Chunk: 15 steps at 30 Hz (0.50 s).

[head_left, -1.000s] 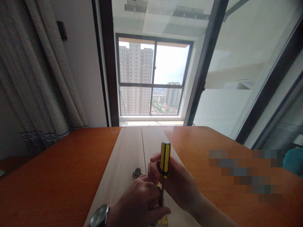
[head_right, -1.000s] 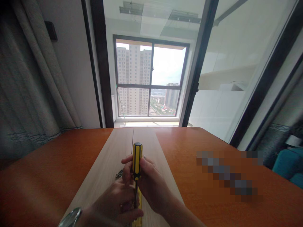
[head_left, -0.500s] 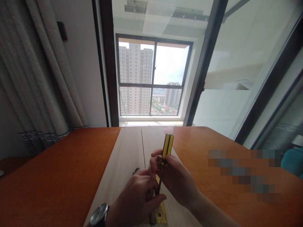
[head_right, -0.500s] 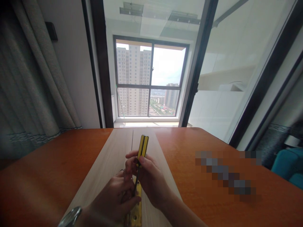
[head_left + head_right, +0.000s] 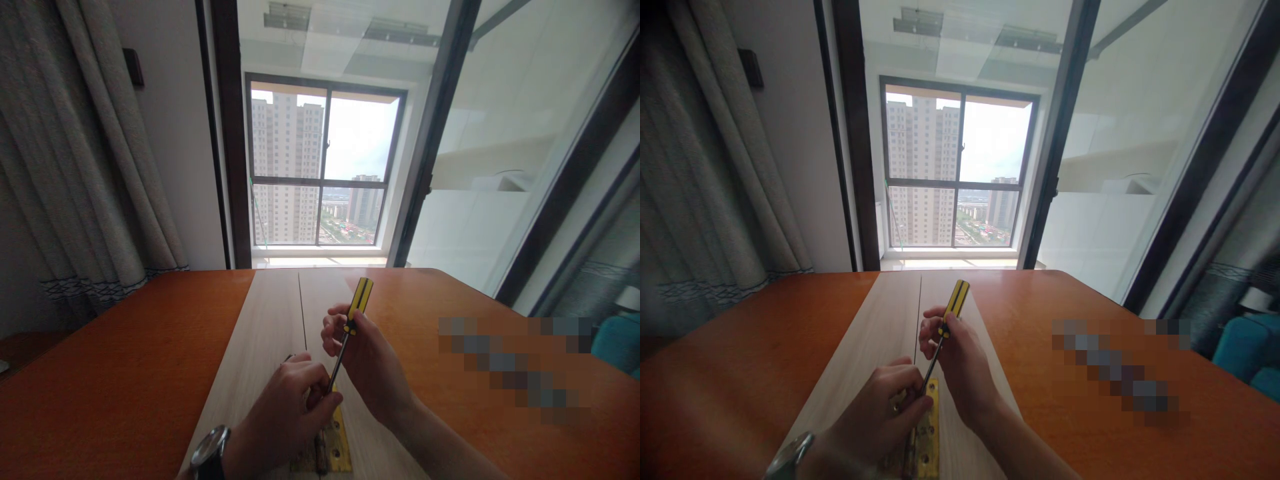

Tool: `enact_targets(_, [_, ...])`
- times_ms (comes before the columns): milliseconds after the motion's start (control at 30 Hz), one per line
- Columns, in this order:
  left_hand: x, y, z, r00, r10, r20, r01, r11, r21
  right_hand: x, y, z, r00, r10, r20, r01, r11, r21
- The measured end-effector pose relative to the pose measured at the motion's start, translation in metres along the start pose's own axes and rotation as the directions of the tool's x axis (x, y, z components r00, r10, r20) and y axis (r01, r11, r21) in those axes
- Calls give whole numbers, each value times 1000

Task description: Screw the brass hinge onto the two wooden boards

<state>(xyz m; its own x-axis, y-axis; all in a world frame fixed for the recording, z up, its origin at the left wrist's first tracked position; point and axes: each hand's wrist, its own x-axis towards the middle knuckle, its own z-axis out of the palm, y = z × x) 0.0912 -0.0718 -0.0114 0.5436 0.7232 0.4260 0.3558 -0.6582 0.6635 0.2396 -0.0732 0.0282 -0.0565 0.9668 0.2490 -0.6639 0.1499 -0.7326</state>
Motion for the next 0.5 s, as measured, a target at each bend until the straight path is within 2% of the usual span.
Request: enact_targets(500, [2, 5, -5, 999, -26, 27, 27, 998, -63, 1, -1, 2, 996, -60, -65, 59, 998, -16])
